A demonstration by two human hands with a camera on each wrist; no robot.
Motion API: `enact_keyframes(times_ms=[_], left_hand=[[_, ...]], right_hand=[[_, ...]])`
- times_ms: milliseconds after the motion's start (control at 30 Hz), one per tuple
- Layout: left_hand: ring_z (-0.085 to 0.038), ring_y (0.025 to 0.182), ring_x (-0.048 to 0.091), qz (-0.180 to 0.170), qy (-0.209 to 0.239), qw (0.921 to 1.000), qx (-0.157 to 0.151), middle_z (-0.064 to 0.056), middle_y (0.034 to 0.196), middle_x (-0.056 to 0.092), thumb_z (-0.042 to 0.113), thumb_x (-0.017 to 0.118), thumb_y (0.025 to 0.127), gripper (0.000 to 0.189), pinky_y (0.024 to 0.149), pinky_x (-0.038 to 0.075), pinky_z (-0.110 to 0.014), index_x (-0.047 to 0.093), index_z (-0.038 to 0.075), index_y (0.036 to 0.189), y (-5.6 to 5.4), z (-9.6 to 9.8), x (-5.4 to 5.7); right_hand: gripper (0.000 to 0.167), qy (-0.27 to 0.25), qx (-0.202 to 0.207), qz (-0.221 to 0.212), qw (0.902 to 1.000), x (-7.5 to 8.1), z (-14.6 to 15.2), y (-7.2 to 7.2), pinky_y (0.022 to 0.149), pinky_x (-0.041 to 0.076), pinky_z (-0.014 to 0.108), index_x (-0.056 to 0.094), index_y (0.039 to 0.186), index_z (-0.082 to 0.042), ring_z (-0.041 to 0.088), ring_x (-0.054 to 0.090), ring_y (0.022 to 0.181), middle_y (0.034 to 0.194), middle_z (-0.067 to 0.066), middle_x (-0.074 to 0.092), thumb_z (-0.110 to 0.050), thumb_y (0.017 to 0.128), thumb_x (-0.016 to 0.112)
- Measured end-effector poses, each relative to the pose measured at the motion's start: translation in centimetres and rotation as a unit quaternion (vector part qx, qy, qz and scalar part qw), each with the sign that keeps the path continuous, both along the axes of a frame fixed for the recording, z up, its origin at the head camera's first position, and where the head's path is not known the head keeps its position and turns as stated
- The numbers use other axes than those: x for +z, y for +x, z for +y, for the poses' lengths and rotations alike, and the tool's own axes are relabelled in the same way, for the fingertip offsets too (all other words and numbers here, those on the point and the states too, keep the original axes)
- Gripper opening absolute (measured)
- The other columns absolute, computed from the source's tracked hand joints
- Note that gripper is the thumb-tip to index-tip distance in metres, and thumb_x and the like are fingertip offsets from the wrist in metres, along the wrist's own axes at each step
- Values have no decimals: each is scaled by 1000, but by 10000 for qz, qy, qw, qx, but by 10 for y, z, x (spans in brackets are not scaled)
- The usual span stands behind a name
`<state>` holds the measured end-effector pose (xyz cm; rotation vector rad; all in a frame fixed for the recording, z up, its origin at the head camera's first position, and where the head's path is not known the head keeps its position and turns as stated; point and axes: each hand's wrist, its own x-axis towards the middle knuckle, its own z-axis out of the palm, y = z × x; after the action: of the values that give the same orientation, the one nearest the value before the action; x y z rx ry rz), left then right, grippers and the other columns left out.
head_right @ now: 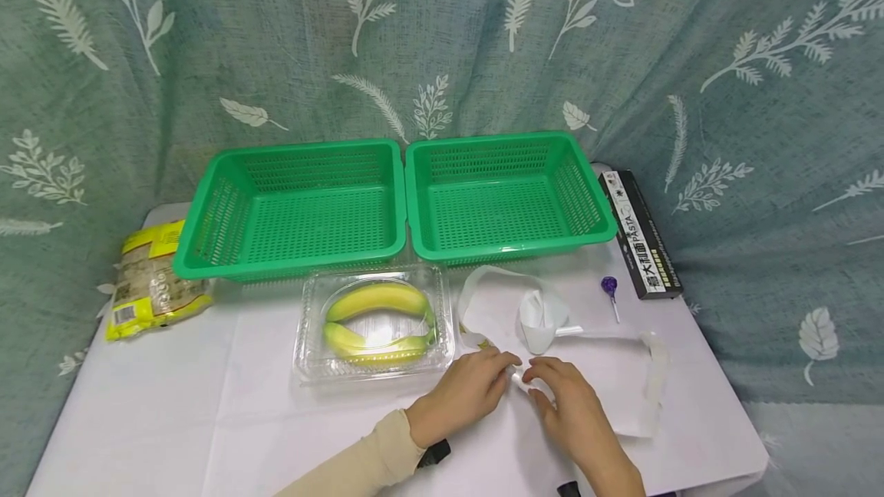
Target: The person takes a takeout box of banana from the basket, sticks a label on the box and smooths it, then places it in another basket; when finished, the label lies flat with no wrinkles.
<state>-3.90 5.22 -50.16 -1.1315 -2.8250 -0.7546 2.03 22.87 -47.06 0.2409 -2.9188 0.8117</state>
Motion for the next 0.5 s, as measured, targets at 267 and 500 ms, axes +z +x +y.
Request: enact_keyframes(times_ms=[267, 500], left_hand=[[0, 62, 51, -176, 371, 9989, 214, 4, 81, 71, 9, 58, 97, 19, 51, 38, -10, 73, 12, 108, -3, 4, -5], [0, 60, 50, -303, 459, 9979, 328, 7, 74, 67, 14, 58, 100, 15, 51, 37, -12, 72, 14, 98, -5, 5, -6]], right_hand=[[40, -46, -93, -447, 9989, 0, -3, 0, 95, 54, 51, 71, 101, -19, 32, 63, 119, 129, 7, 67, -11, 67, 91], [35, 302, -131, -39, 9994, -4, -5, -2, 85, 57, 46, 72, 98, -15, 29, 65, 110, 124, 10, 69, -3, 69, 88]])
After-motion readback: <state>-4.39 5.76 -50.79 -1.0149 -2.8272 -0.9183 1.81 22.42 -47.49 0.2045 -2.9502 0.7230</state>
